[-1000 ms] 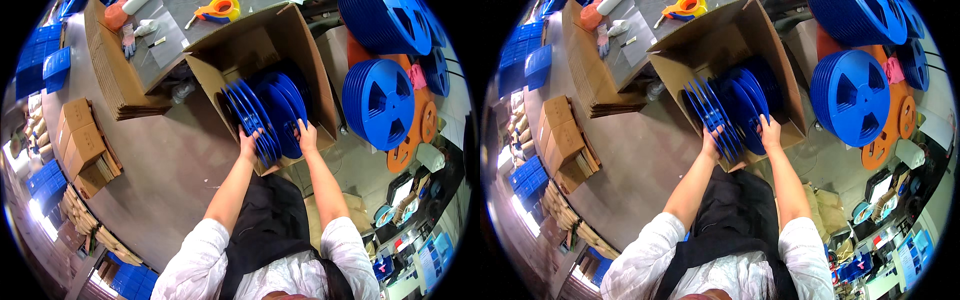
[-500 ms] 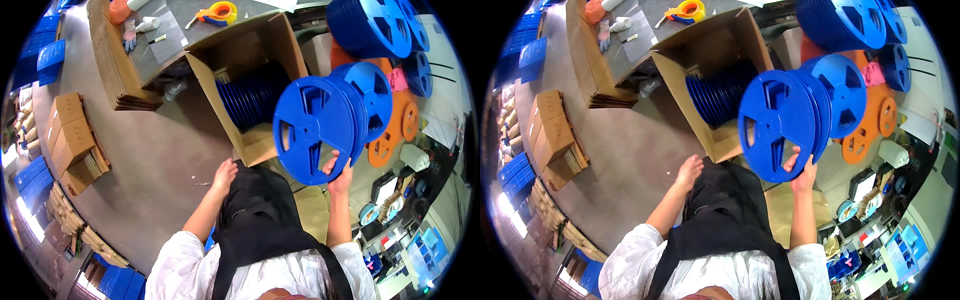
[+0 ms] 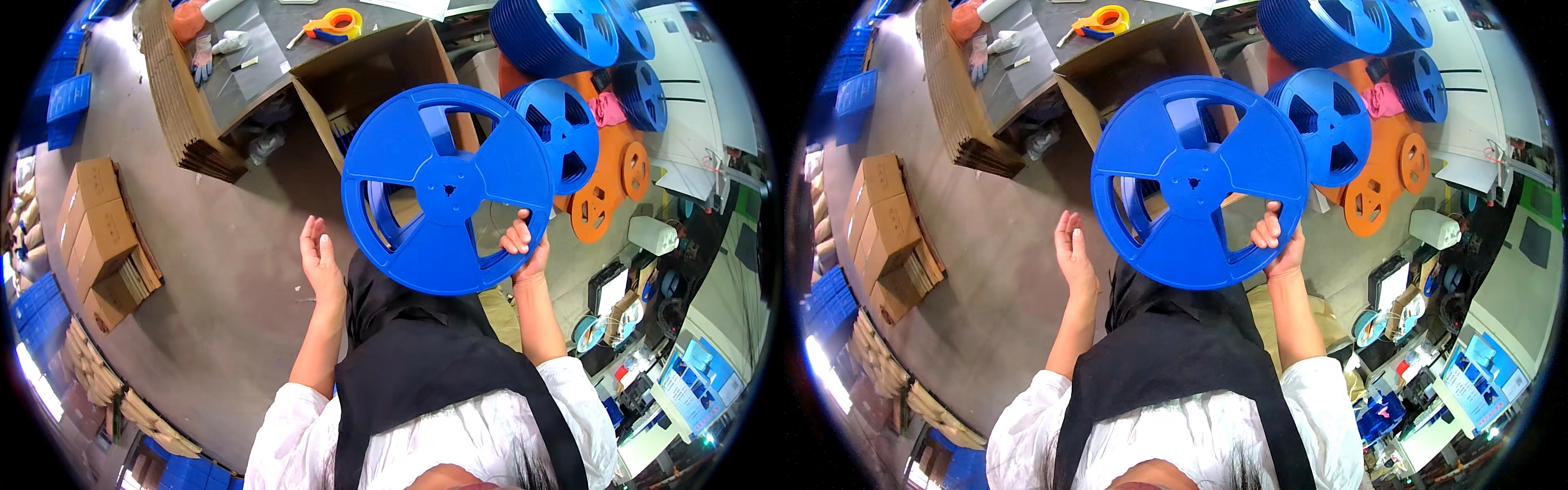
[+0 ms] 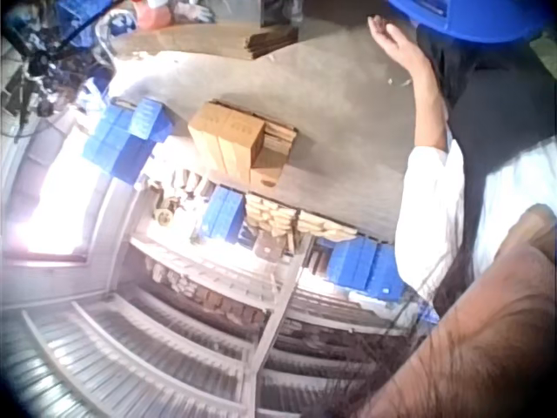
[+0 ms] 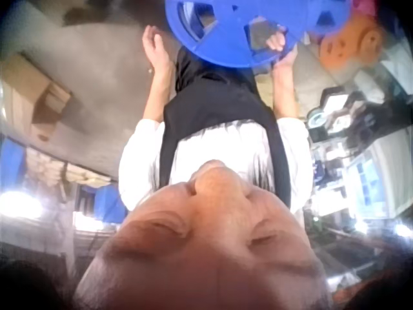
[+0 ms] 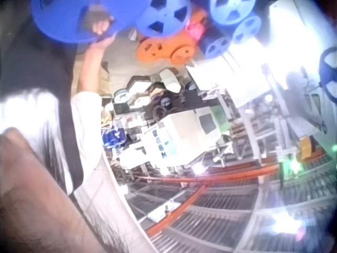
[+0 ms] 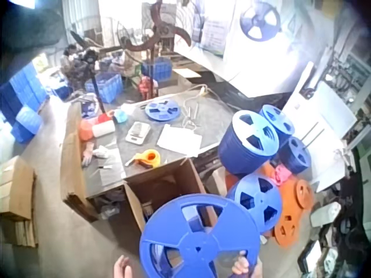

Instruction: The person picks up blue plastic spools from a cardboard box and stacks them on a table. They handle the spools one by one, aligning them into a vertical pile. The task involves repetitive lifting and placing of the plastic components.

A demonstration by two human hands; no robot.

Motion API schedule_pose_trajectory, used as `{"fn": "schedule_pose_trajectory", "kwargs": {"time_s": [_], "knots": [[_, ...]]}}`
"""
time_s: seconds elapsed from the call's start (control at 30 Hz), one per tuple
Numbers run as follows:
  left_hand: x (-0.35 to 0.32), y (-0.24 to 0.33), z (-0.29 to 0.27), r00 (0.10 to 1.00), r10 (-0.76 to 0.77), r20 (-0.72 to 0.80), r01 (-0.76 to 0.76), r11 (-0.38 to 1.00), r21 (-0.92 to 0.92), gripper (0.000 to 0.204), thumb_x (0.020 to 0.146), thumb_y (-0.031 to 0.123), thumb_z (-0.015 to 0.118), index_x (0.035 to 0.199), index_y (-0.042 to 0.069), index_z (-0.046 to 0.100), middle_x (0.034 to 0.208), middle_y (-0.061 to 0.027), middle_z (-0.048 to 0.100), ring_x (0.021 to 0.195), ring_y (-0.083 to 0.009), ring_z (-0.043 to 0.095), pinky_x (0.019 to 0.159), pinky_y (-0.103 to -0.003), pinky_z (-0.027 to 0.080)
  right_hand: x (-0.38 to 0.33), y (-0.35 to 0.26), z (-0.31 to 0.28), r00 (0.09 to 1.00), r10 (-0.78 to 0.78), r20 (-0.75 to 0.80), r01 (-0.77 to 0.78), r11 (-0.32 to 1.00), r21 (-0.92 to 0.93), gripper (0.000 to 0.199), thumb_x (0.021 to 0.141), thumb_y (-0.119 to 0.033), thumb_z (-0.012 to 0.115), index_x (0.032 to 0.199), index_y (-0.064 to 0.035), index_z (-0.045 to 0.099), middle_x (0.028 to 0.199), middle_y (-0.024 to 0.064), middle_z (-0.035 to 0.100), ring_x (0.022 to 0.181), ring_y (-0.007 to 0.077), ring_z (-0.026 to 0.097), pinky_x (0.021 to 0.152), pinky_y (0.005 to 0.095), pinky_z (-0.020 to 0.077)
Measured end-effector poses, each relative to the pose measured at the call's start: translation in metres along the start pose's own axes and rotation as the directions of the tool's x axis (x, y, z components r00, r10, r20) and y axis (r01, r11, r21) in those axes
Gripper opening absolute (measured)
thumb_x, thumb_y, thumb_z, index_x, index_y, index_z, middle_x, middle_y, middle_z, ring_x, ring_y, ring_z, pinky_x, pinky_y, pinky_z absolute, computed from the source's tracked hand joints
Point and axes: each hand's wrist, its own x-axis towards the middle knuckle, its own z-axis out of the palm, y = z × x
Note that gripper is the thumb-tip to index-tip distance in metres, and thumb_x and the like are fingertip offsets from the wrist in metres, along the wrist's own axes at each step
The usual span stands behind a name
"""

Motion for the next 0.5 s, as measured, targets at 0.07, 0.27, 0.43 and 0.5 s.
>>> {"fn": "schedule_pose_trajectory", "kwargs": {"time_s": [0.07,0.27,0.43,0.5], "knots": [[-0.004,0.015,0.004,0.989,0.139,-0.044,-0.134,0.985,0.111,0.043,0.097,0.008,0.045,0.139,0.004,0.039,0.137,-0.0127,0.047,0.129,-0.0221,0.042,0.108,-0.036,0.031,0.0,0.002,0.003,1.0,0.02,0.004,-0.02,0.999,0.027,0.041,0.101,-0.032,0.04,0.115,0.004,0.052,0.07,0.005,0.053,0.054,0.0127,0.048,0.056,0.029,0.0411],[-0.015,0.051,0.019,0.913,0.402,0.067,-0.398,0.842,0.365,0.041,0.089,0.003,0.054,0.129,0.002,0.052,0.136,-0.012,0.048,0.126,-0.0236,0.044,0.107,-0.036,0.031,-0.001,0.003,0.008,0.998,0.056,0.02,-0.057,0.997,0.055,0.041,0.1,-0.031,0.039,0.118,0.0042,0.051,0.073,0.0055,0.053,0.057,0.0139,0.05,0.059,0.0297,0.043],[-0.007,0.072,0.061,0.757,0.476,0.447,-0.641,0.411,0.648,0.049,0.087,0.015,0.059,0.133,0.001,0.049,0.144,-0.0201,0.038,0.134,-0.0354,0.033,0.111,-0.044,0.025,-0.006,0.007,0.021,0.998,0.062,0.016,-0.06,0.993,-0.101,0.044,0.101,-0.034,0.04,0.118,0.0048,0.051,0.072,0.0061,0.054,0.058,0.0139,0.05,0.059,0.0296,0.0433],[0.009,0.06,0.078,0.758,0.461,0.461,-0.609,0.248,0.753,0.061,0.088,0.025,0.059,0.14,0.0,0.039,0.149,-0.0223,0.03,0.14,-0.0392,0.023,0.113,-0.045,0.02,-0.003,0.017,0.036,0.992,0.102,0.071,-0.09,0.984,-0.152,0.045,0.101,-0.036,0.04,0.116,0.0048,0.052,0.07,0.0061,0.053,0.055,0.0132,0.049,0.057,0.0289,0.043]]}}
